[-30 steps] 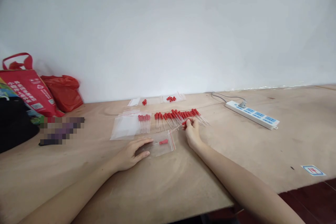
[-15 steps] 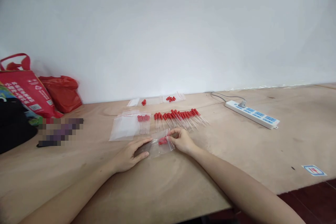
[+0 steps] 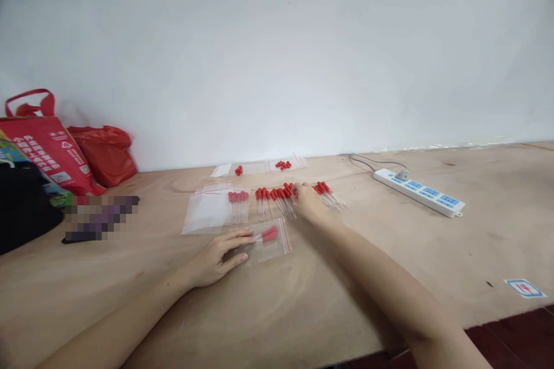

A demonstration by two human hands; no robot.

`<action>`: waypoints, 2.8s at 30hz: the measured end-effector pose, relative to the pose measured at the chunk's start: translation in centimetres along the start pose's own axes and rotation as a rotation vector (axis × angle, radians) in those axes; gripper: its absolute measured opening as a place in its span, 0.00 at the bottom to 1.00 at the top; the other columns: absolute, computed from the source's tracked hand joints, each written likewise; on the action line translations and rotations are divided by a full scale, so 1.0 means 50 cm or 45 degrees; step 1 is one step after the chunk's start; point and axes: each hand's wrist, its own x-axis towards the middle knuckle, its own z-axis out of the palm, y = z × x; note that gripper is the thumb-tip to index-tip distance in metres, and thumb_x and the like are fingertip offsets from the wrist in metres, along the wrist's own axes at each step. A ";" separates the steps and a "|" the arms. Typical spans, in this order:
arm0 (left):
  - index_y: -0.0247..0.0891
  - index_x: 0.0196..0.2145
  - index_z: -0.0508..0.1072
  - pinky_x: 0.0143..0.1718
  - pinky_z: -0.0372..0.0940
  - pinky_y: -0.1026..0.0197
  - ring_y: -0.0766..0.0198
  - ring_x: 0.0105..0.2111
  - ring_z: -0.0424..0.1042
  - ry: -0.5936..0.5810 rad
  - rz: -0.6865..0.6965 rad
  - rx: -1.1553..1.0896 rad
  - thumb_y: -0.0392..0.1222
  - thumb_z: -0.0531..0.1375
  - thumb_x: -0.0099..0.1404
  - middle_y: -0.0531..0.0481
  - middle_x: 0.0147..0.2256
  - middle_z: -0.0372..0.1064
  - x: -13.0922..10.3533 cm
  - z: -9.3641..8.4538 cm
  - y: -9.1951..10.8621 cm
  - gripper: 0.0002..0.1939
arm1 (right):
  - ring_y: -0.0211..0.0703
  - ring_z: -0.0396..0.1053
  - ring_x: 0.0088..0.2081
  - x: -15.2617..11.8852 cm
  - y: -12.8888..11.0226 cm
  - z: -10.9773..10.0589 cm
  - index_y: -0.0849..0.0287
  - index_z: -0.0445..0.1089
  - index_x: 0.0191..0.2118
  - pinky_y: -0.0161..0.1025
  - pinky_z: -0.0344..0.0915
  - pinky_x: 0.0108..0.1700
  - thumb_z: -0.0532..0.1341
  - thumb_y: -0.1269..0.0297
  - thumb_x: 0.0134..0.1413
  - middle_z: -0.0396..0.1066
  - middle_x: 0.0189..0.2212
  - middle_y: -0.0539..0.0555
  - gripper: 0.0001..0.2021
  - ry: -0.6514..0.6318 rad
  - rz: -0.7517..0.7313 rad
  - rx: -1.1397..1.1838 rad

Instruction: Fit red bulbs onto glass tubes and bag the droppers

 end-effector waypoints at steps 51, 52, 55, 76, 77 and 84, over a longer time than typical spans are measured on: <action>0.43 0.52 0.59 0.52 0.56 0.53 0.58 0.51 0.59 0.034 -0.038 0.006 0.42 0.53 0.61 0.47 0.52 0.60 -0.003 -0.006 0.012 0.21 | 0.37 0.69 0.22 -0.135 -0.036 0.008 0.56 0.55 0.28 0.36 0.68 0.27 0.60 0.69 0.43 0.67 0.19 0.47 0.10 -0.046 0.769 1.859; 0.43 0.52 0.59 0.52 0.56 0.53 0.58 0.51 0.59 0.028 -0.041 0.006 0.42 0.53 0.61 0.47 0.52 0.60 -0.003 -0.007 0.012 0.21 | 0.37 0.69 0.22 -0.138 -0.037 0.007 0.57 0.55 0.27 0.36 0.68 0.27 0.61 0.68 0.41 0.67 0.19 0.47 0.11 -0.095 0.742 1.832; 0.42 0.52 0.59 0.52 0.55 0.53 0.58 0.52 0.59 0.018 -0.045 0.006 0.42 0.53 0.61 0.47 0.52 0.59 -0.004 -0.006 0.012 0.21 | 0.34 0.66 0.20 -0.145 -0.037 0.012 0.58 0.59 0.25 0.33 0.64 0.24 0.65 0.66 0.36 0.66 0.18 0.46 0.12 -0.246 0.553 1.662; 0.39 0.50 0.63 0.52 0.55 0.53 0.58 0.51 0.60 -0.003 -0.003 0.000 0.42 0.53 0.61 0.44 0.51 0.60 -0.002 -0.002 0.001 0.19 | 0.37 0.64 0.26 -0.056 0.013 -0.026 0.61 0.68 0.25 0.32 0.57 0.28 0.56 0.67 0.45 0.69 0.24 0.51 0.05 -0.165 -0.127 0.295; 0.39 0.50 0.63 0.51 0.56 0.54 0.59 0.51 0.60 -0.001 0.014 -0.007 0.42 0.53 0.61 0.45 0.51 0.60 -0.002 -0.002 0.000 0.18 | 0.38 0.65 0.28 -0.036 0.017 -0.028 0.61 0.67 0.26 0.32 0.57 0.30 0.56 0.68 0.44 0.70 0.26 0.52 0.04 -0.073 -0.064 0.189; 0.44 0.47 0.68 0.51 0.56 0.55 0.59 0.50 0.60 -0.021 0.115 -0.035 0.39 0.53 0.61 0.47 0.51 0.60 -0.004 0.000 -0.005 0.15 | 0.48 0.66 0.40 0.045 -0.007 0.003 0.60 0.64 0.38 0.38 0.59 0.35 0.55 0.70 0.46 0.69 0.37 0.59 0.11 -0.122 0.216 -0.241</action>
